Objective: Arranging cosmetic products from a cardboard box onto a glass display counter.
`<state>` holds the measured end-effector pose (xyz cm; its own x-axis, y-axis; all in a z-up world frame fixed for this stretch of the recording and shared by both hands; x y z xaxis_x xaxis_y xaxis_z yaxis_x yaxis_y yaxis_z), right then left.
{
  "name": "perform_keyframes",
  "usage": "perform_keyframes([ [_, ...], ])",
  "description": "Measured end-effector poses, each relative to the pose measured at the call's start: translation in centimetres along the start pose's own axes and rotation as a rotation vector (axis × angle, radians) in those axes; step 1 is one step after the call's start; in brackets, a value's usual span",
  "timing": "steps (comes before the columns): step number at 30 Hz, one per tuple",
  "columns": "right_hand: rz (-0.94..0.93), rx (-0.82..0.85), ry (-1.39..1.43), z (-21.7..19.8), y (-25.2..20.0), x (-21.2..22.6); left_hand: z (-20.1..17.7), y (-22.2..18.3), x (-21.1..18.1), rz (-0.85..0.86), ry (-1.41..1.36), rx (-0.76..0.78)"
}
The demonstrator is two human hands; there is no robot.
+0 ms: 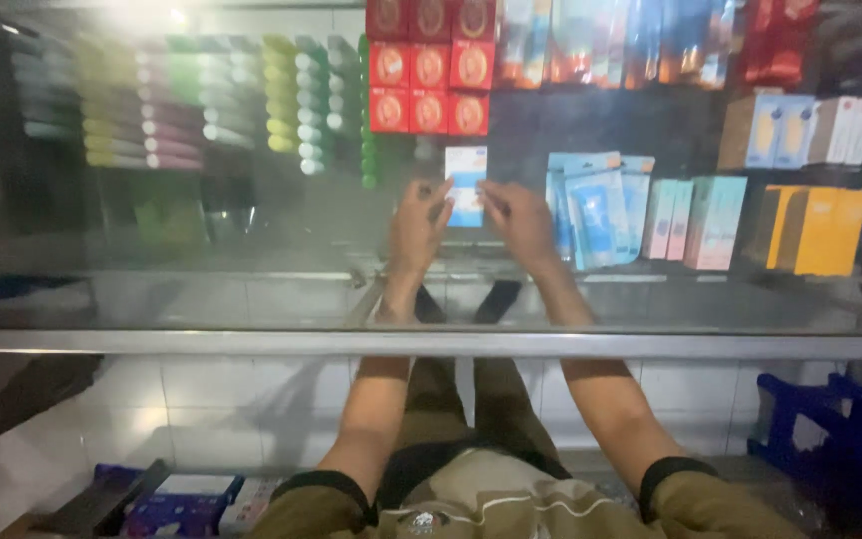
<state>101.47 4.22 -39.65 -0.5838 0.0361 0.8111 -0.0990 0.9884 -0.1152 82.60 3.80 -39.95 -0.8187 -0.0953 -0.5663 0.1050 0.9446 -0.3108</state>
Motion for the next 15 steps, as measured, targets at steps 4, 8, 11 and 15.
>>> perform_keyframes([
  [4,0.055,0.012,0.028,-0.3,0.6,0.0,0.5,1.2,0.2,-0.017,0.015,0.032],
  [8,0.013,-0.022,0.024,0.1,0.2,-0.2,0.2,0.4,0.2,-0.032,-0.01,0.046],
  [11,0.022,-0.016,0.064,-0.1,0.4,0.0,1.3,0.9,1.1,-0.017,-0.036,0.02],
  [15,0.037,-0.027,0.105,-0.3,0.2,0.1,0.4,0.2,0.5,-0.017,-0.107,0.023],
])
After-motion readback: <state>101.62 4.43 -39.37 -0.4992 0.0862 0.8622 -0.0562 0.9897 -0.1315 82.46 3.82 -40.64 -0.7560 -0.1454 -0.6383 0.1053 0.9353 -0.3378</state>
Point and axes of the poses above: each hand's wrist, its own y-axis towards the middle knuckle, its own z-axis out of the palm, x = y × z, the point moved 4 cm from there along y, towards the middle knuckle, and after that the axes turned 10 degrees about y, right-handed, at the moved point
